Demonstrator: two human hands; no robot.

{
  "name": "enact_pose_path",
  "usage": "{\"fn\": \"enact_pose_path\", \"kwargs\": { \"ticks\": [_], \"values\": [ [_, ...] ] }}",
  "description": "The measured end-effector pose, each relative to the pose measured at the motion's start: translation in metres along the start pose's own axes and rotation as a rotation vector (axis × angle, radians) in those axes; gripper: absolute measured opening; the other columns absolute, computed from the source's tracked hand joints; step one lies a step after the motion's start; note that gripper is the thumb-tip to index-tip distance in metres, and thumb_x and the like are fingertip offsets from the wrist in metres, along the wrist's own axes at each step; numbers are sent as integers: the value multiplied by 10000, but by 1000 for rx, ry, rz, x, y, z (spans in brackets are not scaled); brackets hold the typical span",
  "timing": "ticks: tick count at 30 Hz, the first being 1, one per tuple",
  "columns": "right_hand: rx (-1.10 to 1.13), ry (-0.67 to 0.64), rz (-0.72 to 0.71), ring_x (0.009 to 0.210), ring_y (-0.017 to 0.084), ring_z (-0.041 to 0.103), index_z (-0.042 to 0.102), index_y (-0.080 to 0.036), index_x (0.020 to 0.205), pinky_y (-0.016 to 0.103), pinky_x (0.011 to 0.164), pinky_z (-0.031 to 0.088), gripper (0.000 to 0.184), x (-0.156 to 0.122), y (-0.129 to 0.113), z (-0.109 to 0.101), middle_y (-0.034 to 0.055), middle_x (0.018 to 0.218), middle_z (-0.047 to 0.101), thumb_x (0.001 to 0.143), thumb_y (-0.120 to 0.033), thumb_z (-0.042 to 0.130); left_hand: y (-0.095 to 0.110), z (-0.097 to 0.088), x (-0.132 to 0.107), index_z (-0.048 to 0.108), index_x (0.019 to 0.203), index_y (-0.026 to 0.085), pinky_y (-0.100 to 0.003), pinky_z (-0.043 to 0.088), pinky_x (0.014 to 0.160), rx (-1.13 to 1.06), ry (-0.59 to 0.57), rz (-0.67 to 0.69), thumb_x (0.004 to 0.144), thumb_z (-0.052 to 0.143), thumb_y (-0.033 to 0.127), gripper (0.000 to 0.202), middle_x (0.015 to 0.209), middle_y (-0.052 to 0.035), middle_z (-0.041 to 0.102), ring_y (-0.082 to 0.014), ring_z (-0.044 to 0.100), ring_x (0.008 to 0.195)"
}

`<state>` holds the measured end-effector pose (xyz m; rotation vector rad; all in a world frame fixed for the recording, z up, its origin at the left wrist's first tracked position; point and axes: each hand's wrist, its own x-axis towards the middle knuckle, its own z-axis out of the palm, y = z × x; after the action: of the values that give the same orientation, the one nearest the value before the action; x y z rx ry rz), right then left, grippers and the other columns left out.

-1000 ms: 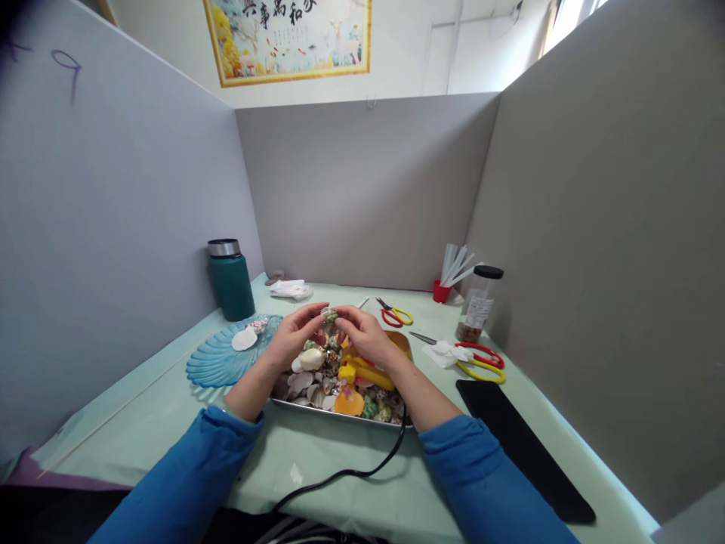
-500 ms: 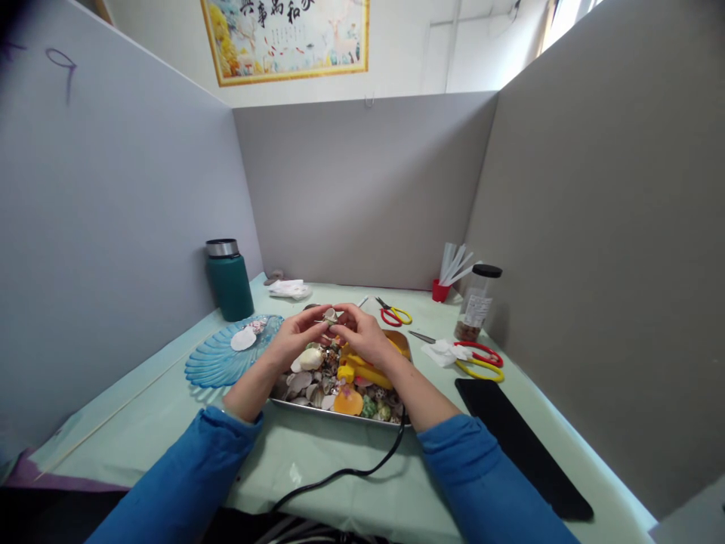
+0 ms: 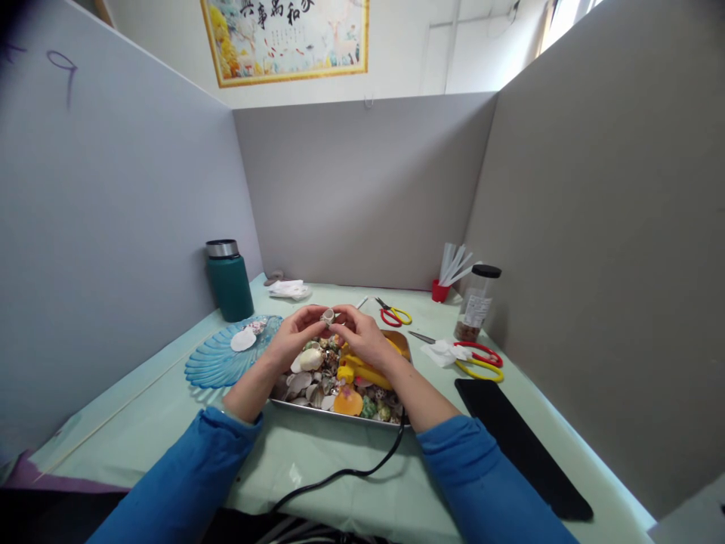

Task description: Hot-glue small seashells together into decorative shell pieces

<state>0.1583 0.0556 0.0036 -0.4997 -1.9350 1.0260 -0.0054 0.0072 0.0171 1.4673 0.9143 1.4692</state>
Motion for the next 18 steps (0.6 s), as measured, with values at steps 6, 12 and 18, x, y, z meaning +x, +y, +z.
{"fn": "enact_pose_path", "kwargs": {
  "ticks": [6,12,18],
  "values": [
    [-13,-5,-7,642,126,576,508,-197,1088,251,602,465,283,-2,-4,2,-3,771,605,841,-315,583,-2,0,2,599,952,125,-248,494,628,51,35,16,693,708,310,337,865,-61,669,-146,617,742],
    [-108,9,-14,598,125,552,527,-198,1086,247,573,440,247,-3,-8,2,-24,683,558,881,-335,528,-4,-1,3,615,867,133,-252,494,664,90,43,33,674,712,302,274,808,-35,667,-140,612,738],
    [-148,3,-13,614,132,557,539,-192,1060,252,582,432,220,-4,-10,4,-7,716,595,876,-312,540,-5,-2,3,636,855,128,-253,474,676,97,26,37,680,702,270,235,779,-26,662,-133,602,715]
  ]
}}
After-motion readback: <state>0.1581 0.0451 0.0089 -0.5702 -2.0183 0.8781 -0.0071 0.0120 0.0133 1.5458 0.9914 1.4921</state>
